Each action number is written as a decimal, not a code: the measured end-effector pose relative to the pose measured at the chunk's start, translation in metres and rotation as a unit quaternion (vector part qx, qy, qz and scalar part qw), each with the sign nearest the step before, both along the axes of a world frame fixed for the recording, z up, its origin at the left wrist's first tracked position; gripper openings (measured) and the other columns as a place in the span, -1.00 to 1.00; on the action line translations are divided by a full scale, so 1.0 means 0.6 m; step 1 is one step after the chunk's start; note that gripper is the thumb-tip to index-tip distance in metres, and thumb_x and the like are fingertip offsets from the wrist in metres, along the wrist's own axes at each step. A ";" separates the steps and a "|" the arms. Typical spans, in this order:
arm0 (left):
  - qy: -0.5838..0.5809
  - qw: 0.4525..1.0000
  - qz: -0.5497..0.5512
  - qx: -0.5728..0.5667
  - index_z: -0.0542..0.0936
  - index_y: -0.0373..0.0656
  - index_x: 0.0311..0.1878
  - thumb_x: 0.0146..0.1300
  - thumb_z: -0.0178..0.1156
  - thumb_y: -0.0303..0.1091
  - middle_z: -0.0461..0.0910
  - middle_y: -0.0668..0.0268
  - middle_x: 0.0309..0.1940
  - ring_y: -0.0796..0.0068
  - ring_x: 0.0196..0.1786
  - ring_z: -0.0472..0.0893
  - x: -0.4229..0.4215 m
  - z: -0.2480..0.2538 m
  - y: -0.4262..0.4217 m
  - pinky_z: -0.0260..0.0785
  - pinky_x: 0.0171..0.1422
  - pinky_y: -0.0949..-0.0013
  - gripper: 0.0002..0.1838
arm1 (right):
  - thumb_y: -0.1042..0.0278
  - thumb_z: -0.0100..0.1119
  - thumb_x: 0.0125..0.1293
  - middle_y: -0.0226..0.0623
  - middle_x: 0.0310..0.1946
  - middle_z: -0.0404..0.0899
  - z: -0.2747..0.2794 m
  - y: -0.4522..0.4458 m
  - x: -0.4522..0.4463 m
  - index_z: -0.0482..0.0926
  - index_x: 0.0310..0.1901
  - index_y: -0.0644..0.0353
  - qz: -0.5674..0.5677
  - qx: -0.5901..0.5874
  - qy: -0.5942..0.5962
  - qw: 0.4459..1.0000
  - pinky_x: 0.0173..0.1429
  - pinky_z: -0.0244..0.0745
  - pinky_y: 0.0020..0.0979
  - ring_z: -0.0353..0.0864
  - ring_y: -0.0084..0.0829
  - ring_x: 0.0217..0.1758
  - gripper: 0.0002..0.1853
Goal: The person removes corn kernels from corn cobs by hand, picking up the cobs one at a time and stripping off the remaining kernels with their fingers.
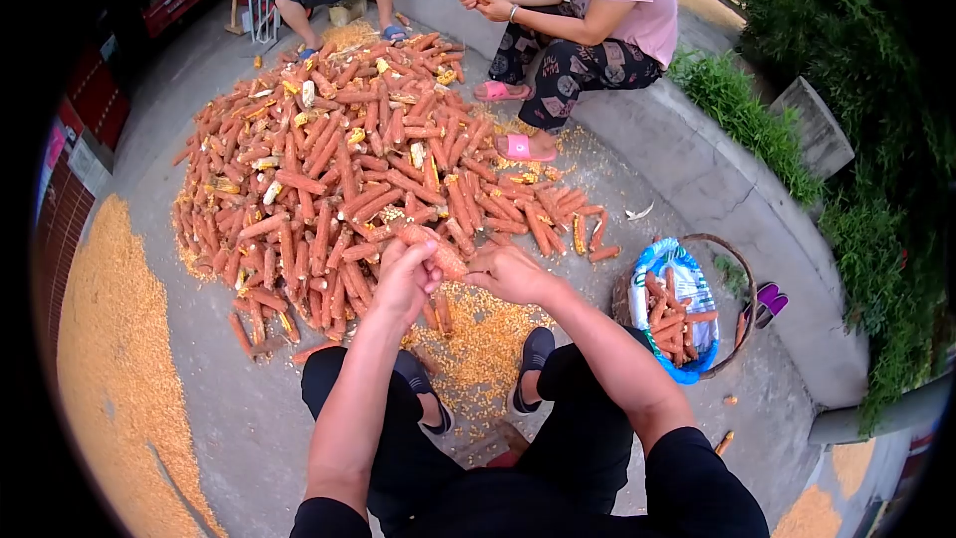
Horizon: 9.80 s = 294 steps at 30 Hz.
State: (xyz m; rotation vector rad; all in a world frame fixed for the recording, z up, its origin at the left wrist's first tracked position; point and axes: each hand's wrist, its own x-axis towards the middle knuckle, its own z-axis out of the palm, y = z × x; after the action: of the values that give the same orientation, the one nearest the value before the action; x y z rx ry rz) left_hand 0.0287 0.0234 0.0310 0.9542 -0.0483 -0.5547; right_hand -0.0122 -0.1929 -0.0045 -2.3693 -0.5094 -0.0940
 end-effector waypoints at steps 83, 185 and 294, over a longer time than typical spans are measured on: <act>0.182 0.970 0.061 -0.149 0.54 -0.28 -0.04 0.29 0.23 -0.58 0.67 0.04 -0.05 0.03 0.10 0.67 -0.001 -0.233 -0.039 0.43 0.40 -0.13 -0.81 | 0.29 0.32 0.38 -0.03 -0.20 0.66 0.033 -0.089 -0.118 0.34 0.41 0.37 -0.122 -0.009 0.192 0.974 -0.12 0.61 -0.28 0.70 -0.24 -0.29 -0.35; -0.168 0.971 -0.082 0.149 0.45 -0.27 -0.02 0.37 0.05 -0.58 0.56 0.26 -0.43 0.49 -0.61 0.55 -0.047 -0.010 -0.080 0.34 -0.69 0.45 -0.85 | 0.44 -0.01 0.27 0.23 -0.26 0.58 0.068 0.052 -0.009 0.48 0.11 0.37 -0.116 0.186 -0.154 0.963 -0.07 0.50 0.06 0.62 0.25 -0.18 -0.62; -0.119 0.945 -0.125 0.277 0.49 -0.29 -0.28 0.17 0.09 -0.62 0.50 0.24 -0.60 0.47 -0.76 0.45 -0.034 -0.031 -0.060 0.26 -0.77 0.37 -0.93 | 0.54 -0.05 0.25 0.24 -0.37 0.58 -0.001 0.058 -0.002 0.48 -0.21 0.44 -0.156 0.196 -0.015 0.968 -0.13 0.49 0.03 0.62 0.22 -0.25 -0.84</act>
State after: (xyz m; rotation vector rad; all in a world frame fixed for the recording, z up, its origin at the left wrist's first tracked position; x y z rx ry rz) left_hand 0.0083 -0.0126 0.0126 1.5787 -0.2437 -0.7015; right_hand -0.0137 -0.1580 -0.0048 -2.0406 -0.1109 -0.3429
